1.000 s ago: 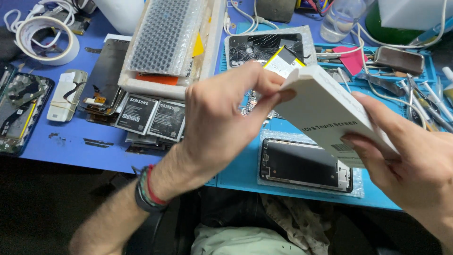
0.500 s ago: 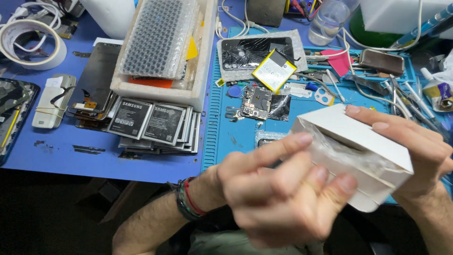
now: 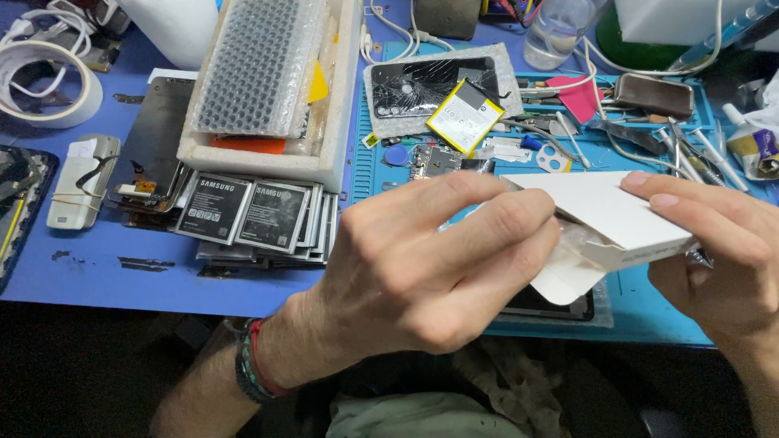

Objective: The person unpacks a new LCD and touch screen assembly from a box and bubble wrap, then removes protective film from the display. They handle the new screen and a disassembled phone body, aligning the new screen with the phone frame. The person then cleans a small component with a toothbrush and cotton swab.

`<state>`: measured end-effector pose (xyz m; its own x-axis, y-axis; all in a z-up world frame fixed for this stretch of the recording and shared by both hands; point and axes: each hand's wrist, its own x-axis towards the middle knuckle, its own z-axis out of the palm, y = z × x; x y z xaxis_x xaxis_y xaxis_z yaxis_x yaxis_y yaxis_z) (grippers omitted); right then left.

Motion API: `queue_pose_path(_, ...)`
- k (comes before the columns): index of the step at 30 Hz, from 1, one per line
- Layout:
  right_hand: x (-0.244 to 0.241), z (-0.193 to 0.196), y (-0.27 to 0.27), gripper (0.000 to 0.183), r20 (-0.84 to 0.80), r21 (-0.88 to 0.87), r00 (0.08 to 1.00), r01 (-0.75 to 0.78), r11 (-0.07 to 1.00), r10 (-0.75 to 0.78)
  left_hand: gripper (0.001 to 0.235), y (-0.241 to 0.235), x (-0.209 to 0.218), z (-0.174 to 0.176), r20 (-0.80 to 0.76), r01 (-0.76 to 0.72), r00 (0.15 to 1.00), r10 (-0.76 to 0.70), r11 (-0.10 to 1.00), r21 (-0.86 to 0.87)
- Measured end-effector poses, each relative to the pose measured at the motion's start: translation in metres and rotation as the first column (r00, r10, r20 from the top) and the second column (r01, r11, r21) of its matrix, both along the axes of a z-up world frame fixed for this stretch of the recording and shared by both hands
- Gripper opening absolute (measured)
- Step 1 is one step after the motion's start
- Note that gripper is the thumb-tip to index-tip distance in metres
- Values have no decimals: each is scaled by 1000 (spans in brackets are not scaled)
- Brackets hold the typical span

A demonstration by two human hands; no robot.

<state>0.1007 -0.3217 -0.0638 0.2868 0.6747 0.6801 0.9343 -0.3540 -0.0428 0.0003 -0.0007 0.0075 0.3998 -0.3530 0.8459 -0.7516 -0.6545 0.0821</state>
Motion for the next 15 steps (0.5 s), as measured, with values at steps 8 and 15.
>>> queue_pose_path(8, 1, -14, -18, 21, -246, 9, 963, 117, 993, -111, 14, 11, -1, 10, -221, 188, 945, -242, 952, -242)
queue_pose_path(15, 5, -14, -18, 33, -107, 69, 993, -46, 997, 53, 13, 15, 14, -14, -298, 20, 947, -123, 946, -324)
